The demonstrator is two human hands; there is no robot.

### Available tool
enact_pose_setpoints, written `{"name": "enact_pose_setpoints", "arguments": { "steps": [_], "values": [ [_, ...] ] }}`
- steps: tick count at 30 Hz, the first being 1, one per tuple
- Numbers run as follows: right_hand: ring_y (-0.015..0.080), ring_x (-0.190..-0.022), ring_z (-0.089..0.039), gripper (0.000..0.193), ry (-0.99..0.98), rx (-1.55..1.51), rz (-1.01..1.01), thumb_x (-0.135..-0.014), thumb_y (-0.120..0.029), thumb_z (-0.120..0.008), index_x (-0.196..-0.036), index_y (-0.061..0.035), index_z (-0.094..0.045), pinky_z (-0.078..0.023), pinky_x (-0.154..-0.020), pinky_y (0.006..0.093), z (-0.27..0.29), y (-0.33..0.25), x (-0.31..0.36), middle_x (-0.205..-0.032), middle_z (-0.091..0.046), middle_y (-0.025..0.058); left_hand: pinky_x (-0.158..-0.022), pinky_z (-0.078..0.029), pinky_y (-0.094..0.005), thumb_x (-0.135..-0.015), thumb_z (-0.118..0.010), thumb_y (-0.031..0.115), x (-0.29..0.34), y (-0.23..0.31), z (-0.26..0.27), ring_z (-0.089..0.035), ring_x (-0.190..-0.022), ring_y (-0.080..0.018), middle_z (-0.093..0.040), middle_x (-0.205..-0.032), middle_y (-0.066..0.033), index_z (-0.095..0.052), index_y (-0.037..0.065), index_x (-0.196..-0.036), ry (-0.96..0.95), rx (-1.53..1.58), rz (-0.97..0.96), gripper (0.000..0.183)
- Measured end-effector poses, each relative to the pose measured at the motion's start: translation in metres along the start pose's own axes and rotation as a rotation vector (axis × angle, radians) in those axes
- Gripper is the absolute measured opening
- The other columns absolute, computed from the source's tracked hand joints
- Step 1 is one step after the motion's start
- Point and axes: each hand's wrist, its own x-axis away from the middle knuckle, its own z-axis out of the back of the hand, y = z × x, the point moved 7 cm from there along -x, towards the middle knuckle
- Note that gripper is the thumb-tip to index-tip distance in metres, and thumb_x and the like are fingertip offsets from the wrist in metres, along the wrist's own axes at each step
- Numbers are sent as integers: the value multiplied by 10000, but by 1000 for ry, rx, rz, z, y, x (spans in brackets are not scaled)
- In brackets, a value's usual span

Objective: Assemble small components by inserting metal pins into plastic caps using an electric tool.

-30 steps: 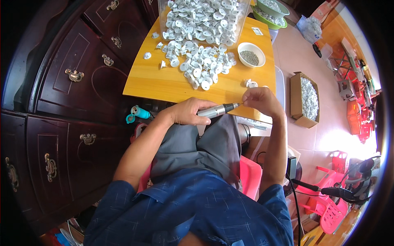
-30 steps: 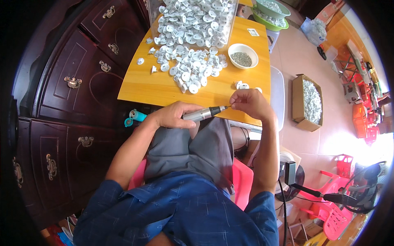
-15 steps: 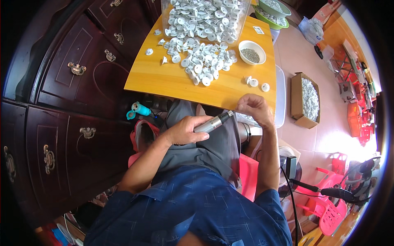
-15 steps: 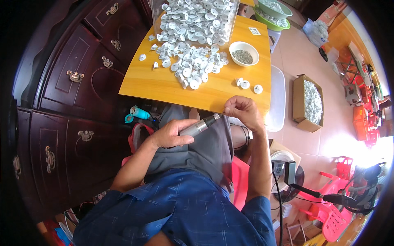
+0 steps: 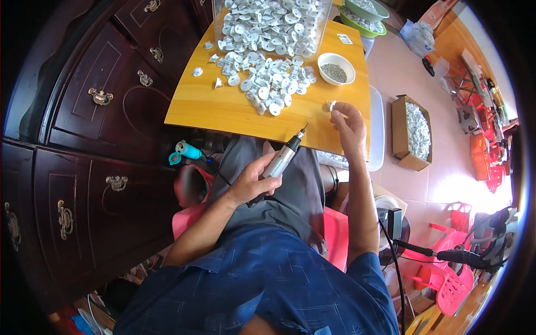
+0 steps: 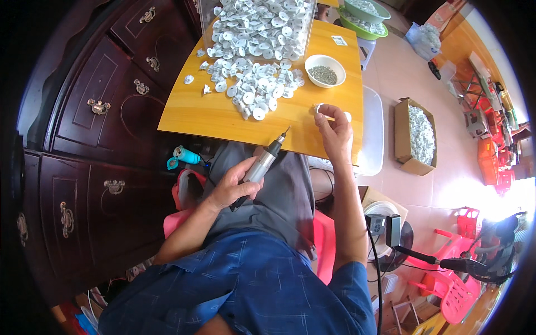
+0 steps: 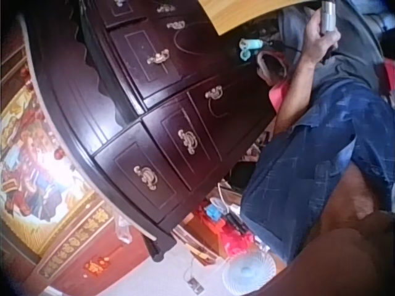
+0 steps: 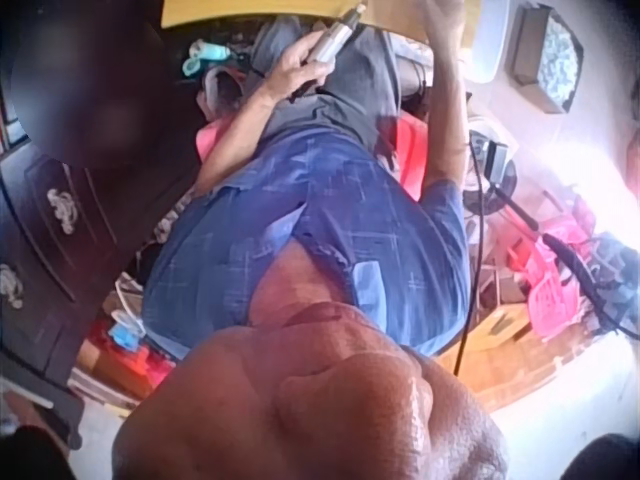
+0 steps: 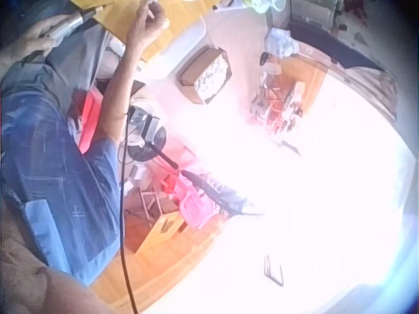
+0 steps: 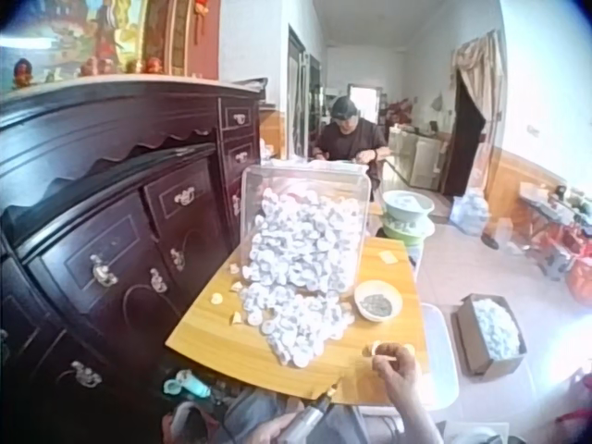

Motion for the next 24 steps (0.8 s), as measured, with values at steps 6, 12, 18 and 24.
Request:
{"name": "enact_pose_setpoints", "arguments": {
  "steps": [6,12,18,24],
  "values": [
    [251,-812,-667,287,175,460,212,-865,-101,-700,-1144,-47,-660,-546,-713,365,3,-6,-14,-985,-680,135,-610,-462,-231,-872,-666,175,-2,8,-3,-531,-663,-79,-568,-851,-26,-350,2,-1497,-27,-73,-14,722],
    [304,-847,-675,355,266,644,254,-844,-45,-642,-1198,-64,-636,-541,-775,417,1,-4,-18,-1055,-664,160,-617,-463,-230,-857,-664,166,6,8,0,-526,-660,-79,-571,-848,-28,-348,7,-1501,-8,-90,-7,736],
    [313,-832,-675,307,131,564,312,-847,-88,-643,-1154,-76,-663,-526,-787,418,-3,-5,-29,-1040,-661,175,-612,-464,-230,-859,-653,156,6,8,3,-523,-656,-72,-564,-839,-22,-352,11,-1500,-9,-108,-8,723],
    [287,-845,-658,240,70,631,310,-823,-80,-689,-1063,-84,-674,-518,-744,401,-17,-4,-28,-965,-663,157,-585,-463,-225,-881,-644,112,3,11,2,-523,-642,-63,-569,-875,-20,-369,17,-1493,15,-128,-61,678]
  ]
}}
